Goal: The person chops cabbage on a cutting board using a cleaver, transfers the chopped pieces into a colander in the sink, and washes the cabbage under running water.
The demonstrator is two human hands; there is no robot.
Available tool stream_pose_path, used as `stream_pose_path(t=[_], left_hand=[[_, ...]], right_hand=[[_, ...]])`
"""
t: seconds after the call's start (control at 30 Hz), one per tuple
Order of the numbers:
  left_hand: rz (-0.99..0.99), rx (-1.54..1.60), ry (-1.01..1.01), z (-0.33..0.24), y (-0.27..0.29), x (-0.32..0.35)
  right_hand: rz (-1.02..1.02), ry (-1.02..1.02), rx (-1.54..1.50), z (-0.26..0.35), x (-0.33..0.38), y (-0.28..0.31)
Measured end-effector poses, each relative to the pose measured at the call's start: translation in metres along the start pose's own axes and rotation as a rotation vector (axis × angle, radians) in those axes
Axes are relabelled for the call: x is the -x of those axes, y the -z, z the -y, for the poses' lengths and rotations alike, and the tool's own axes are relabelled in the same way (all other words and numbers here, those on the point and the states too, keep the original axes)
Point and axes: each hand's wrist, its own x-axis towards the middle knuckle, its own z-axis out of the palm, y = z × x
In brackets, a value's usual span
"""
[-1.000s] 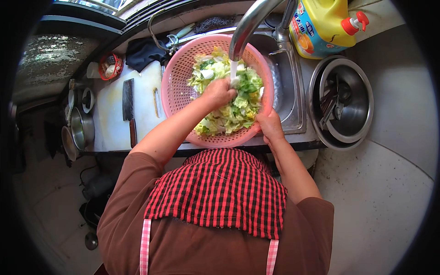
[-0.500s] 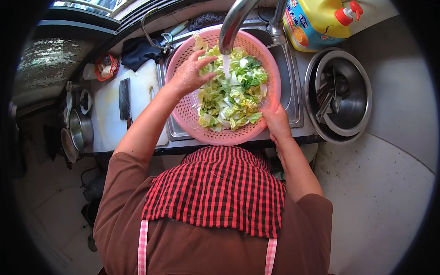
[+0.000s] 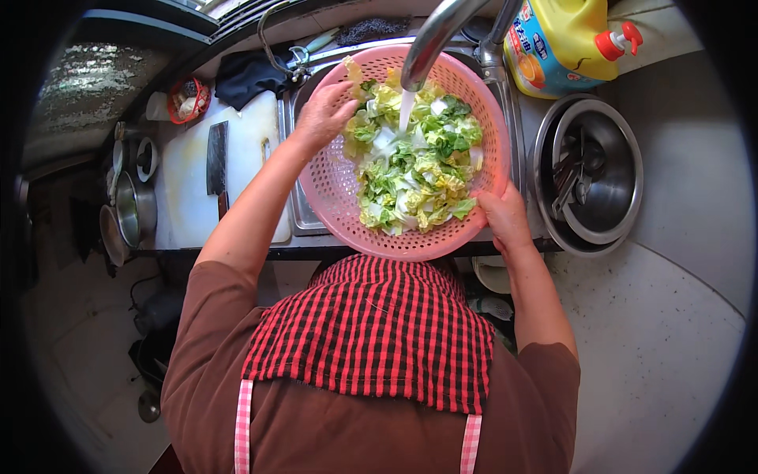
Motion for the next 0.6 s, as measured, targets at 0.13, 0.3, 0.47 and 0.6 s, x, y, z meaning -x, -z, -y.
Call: stream_pose_path(t=[0.13, 0.3, 0.47, 0.6], left_hand=[[0.081, 0.286, 0.294, -0.017, -0.051, -0.019], [0.510, 0.532, 0.372, -0.024, -0.054, -0.014], [0.720, 0.033, 0.089, -0.065, -0.026, 0.020], [0.440, -0.232, -0.299, -0.050, -0.023, 0.049]], right_hand=[[0.002, 0.008, -0.011, 0.000, 0.005, -0.012], [0.000, -0.011, -0.050, -0.010, 0.005, -0.012], [-0.016, 0.001, -0.075, -0.017, -0.005, -0.012], [-0.017, 0.008, -0.042, -0.013, -0.010, -0.008]])
